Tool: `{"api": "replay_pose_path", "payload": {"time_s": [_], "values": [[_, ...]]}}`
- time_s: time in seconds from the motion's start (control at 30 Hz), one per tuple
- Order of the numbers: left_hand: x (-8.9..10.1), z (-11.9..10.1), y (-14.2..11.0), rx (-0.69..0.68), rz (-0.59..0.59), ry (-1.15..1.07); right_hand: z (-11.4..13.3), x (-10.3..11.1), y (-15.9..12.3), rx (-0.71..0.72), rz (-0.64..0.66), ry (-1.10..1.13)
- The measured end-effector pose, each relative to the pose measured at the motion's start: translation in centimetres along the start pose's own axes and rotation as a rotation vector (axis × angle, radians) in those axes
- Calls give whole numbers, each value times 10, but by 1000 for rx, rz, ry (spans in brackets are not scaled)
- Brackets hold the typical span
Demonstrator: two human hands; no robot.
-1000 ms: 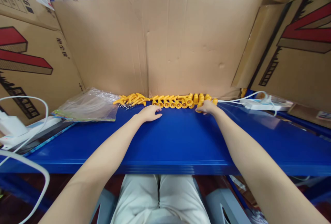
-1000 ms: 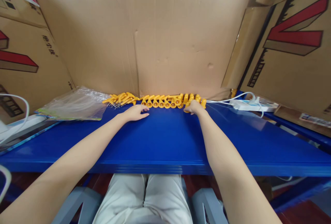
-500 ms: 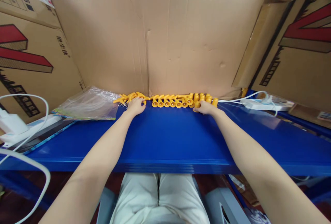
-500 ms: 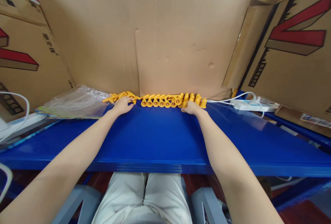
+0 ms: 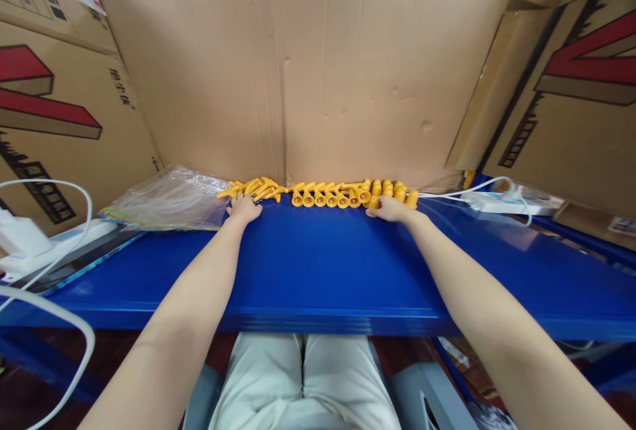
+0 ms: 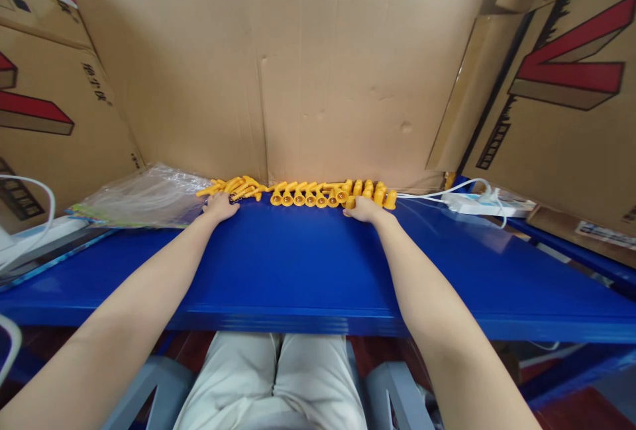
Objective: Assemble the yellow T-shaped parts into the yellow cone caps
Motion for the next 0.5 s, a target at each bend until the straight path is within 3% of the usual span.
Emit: {"api": "replay_pose_path", "payload": {"time_s": [0.1,0.27,0.5], "values": [[2,2,1,19,-24,-24,1,-2,-1,-24,70,-7],[12,2,-3,35,-58,-64,4,0,-2,-14,80,-3],[42,-4,-12,-6,-321,-279,4,2,-5,-58,54,8]]}}
Point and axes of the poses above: each hand's wrist, its own y-axis towards the middle knuckle, its own x-axis out of the back of the hand, z = x × y, the point moved 5 cm from there along y, towards the middle knuckle, and after that the axes turned 11 degrees about x, right-handed, at the moved point
